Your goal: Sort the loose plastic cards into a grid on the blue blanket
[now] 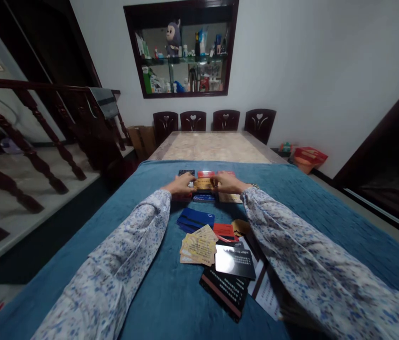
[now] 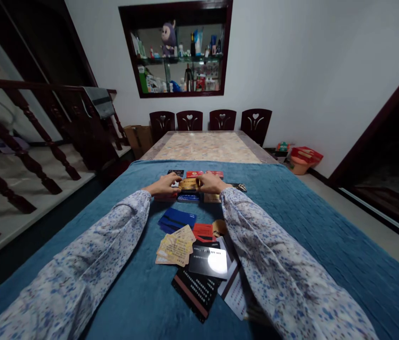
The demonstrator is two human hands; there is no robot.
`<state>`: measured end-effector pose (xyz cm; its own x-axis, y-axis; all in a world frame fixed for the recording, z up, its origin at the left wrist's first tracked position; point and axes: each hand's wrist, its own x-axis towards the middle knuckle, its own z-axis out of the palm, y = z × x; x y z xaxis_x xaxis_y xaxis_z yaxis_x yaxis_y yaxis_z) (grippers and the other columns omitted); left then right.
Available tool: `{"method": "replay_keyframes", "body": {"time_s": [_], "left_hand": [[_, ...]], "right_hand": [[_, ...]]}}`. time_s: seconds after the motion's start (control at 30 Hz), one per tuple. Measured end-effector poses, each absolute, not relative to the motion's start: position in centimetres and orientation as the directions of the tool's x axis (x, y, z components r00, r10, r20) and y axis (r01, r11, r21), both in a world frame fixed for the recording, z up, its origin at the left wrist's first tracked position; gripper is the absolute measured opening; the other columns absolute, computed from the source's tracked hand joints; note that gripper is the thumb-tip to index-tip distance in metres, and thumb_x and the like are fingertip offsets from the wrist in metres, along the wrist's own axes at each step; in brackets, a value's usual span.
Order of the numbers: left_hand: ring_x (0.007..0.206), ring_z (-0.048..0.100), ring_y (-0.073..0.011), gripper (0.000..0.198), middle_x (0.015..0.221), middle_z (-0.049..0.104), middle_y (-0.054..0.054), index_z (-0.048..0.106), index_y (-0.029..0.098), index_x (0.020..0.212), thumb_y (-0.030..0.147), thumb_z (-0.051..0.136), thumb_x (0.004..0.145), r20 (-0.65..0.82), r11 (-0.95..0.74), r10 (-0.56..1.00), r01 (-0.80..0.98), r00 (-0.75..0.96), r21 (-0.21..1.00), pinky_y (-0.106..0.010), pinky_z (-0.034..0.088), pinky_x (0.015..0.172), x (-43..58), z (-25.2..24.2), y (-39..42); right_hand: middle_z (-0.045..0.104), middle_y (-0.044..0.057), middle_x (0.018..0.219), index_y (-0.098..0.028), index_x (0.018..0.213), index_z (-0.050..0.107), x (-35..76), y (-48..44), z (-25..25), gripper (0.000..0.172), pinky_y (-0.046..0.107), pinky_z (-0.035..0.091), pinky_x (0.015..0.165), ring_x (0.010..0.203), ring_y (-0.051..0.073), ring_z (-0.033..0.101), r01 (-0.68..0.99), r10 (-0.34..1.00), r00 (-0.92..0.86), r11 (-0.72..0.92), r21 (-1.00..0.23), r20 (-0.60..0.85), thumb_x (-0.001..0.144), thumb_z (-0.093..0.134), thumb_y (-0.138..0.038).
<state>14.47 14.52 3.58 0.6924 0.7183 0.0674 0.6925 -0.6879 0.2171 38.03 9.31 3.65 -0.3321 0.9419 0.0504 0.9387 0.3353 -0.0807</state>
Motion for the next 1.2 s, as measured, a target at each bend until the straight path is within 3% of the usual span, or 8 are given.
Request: {"method": "replay_keyframes", "body": {"time_s": [0.33, 0.67, 0.97, 1.2], "left_hand": [[0.114, 0.061, -0.0318, 0.047, 0.133, 0.059, -0.014, 0.066, 0.018, 0.127, 0.033, 0.068, 0.082, 0.008, -0.653, 0.750, 0.738, 0.661, 0.171, -0.048, 0.043, 0.105, 15.9, 3.4, 15.8], [0.132, 0.055, -0.0347, 0.044, 0.139, 0.060, -0.014, 0.066, 0.018, 0.126, 0.032, 0.067, 0.084, -0.015, -0.655, 0.752, 0.750, 0.659, 0.093, -0.044, 0.047, 0.105, 17.1, 3.4, 16.6], [0.125, 0.060, -0.0316, 0.038, 0.130, 0.069, -0.012, 0.068, 0.018, 0.121, 0.030, 0.061, 0.086, -0.058, -0.660, 0.748, 0.750, 0.661, 0.030, -0.042, 0.047, 0.102, 18.1, 3.4, 16.7], [0.119, 0.062, -0.0326, 0.036, 0.125, 0.069, -0.013, 0.072, 0.017, 0.114, 0.032, 0.062, 0.083, -0.060, -0.654, 0.756, 0.757, 0.652, -0.001, -0.039, 0.049, 0.093, 18.2, 3.6, 16.9]], "right_hand": [[0.075, 0.011, 0.115, -0.022, 0.112, 0.075, 38.0, 10.2, 3.5, 0.030, 0.034, 0.049, 0.083, 0.113, 0.031, 0.063, 0.971, 0.971, -0.238, 0.239, -0.019, 0.015, 0.084, 0.068, -0.031], [0.073, 0.011, 0.123, -0.023, 0.121, 0.072, 38.3, 11.2, 3.7, 0.038, 0.036, 0.049, 0.087, 0.116, 0.033, 0.060, 0.977, 0.977, -0.213, 0.213, 0.000, -0.027, 0.086, 0.066, -0.037], [0.075, 0.012, 0.118, -0.021, 0.114, 0.074, 38.8, 12.9, 3.0, 0.037, 0.033, 0.046, 0.094, 0.111, 0.030, 0.063, 0.967, 0.965, -0.256, 0.256, -0.002, -0.055, 0.083, 0.071, -0.040], [0.076, 0.007, 0.116, -0.023, 0.112, 0.076, 38.9, 13.7, 3.0, 0.035, 0.032, 0.050, 0.086, 0.113, 0.030, 0.064, 0.966, 0.960, -0.259, 0.260, -0.010, -0.102, 0.082, 0.069, -0.039]]}}
